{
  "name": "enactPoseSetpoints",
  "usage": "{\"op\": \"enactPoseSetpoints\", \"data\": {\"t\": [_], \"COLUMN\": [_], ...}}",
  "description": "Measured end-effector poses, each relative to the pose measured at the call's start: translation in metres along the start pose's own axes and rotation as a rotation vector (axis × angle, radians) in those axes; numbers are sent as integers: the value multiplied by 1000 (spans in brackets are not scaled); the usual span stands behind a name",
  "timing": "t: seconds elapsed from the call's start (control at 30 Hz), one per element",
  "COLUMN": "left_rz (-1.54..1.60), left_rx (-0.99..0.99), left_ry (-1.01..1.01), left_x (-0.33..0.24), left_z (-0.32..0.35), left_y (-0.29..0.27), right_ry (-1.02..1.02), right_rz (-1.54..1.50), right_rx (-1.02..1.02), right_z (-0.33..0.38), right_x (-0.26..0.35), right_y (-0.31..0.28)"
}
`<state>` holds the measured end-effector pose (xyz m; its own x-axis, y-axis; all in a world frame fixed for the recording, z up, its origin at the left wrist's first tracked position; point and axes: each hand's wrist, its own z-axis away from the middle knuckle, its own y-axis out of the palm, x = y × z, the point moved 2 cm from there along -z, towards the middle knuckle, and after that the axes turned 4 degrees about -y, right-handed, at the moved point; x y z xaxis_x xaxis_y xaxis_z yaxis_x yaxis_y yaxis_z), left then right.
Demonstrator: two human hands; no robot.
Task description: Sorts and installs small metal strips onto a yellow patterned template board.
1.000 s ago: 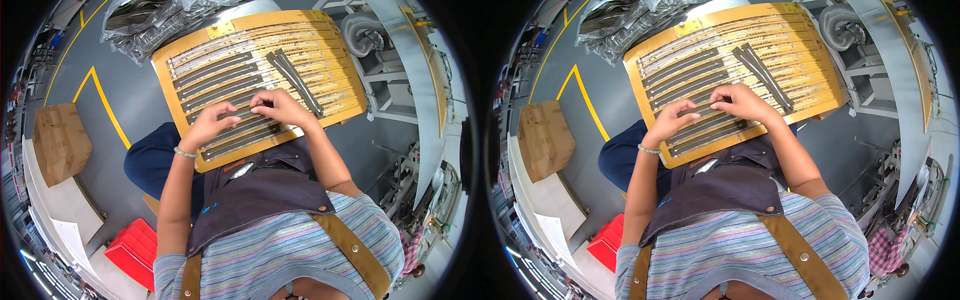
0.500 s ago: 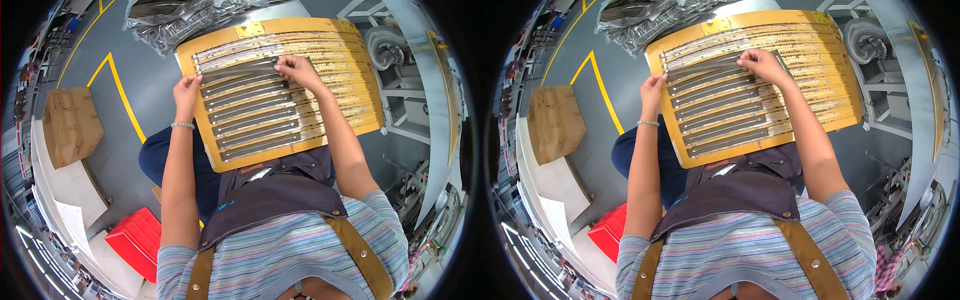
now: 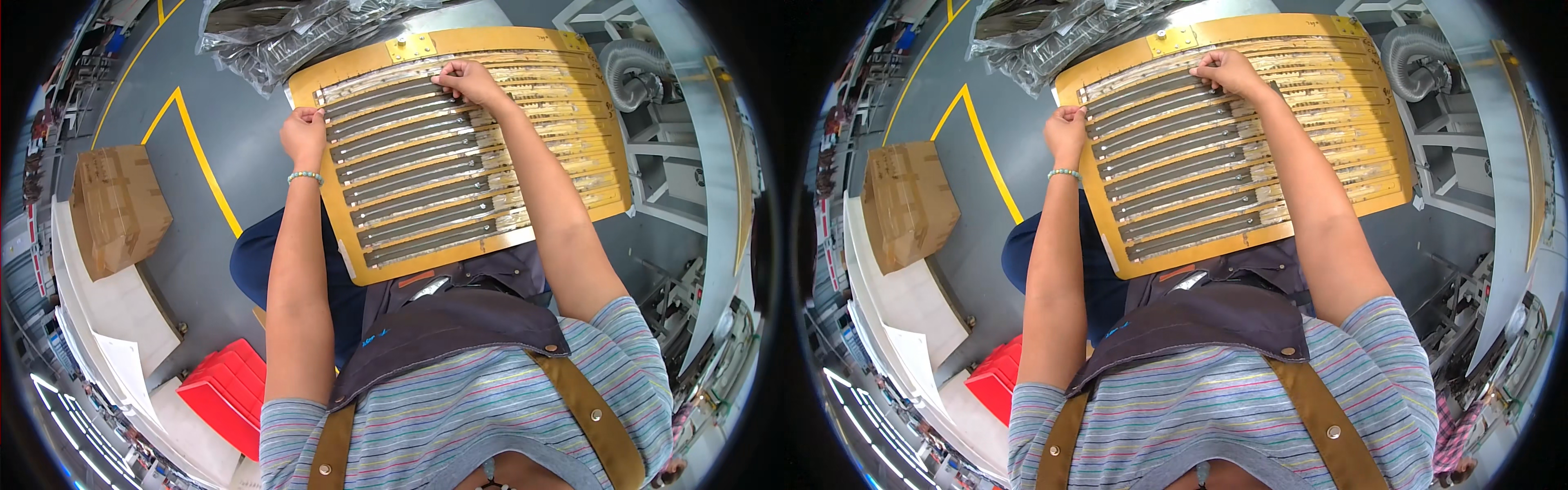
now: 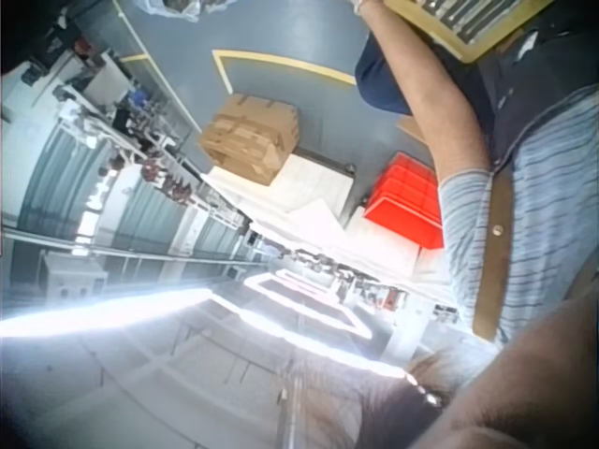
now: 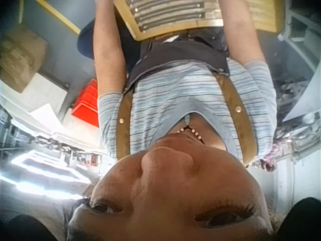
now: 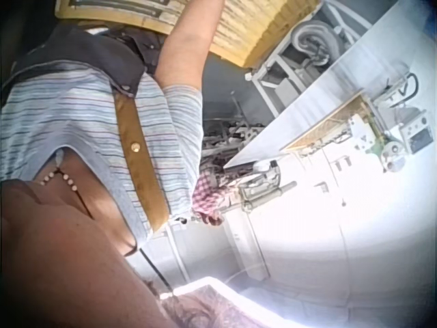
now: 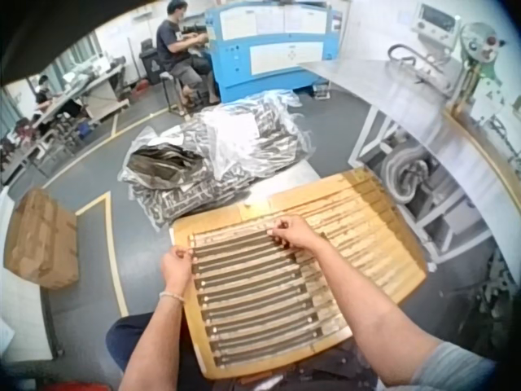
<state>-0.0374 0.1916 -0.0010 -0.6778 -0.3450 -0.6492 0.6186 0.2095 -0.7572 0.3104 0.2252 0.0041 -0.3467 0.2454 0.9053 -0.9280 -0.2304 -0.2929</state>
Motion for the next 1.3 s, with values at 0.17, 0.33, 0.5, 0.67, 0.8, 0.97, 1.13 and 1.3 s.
{"op": "enactPoseSetpoints", "data": {"t": [0.17, 0.33, 0.5, 0.67, 0.8, 0.97, 1.13, 1.3], "left_rz": [-12, -183, -189, -7, -40, -52, -5, -49], "left_rx": [9, -298, -87, 24, 13, -7, 7, -16], "left_ry": [-21, 90, 1, -7, -41, -27, -52, -37], "left_x": [-2, -17, 1, 2, 1, 3, 4, 1], "left_z": [0, 17, 8, 0, 5, 3, 3, 5], "left_y": [1, 2, 21, 30, 23, 26, 25, 24], "right_ry": [-9, -8, -36, -281, -273, -313, -271, -275], "right_rz": [13, 43, 59, 285, 418, 395, 418, 468], "right_rx": [-5, -22, -54, -317, -332, -334, -347, -359], "right_z": [-2, 0, 0, -2, 7, 9, 11, 11], "right_x": [-2, 1, 4, -21, -3, -2, 0, 0], "right_y": [0, 1, 6, 5, 16, 13, 18, 19]}}
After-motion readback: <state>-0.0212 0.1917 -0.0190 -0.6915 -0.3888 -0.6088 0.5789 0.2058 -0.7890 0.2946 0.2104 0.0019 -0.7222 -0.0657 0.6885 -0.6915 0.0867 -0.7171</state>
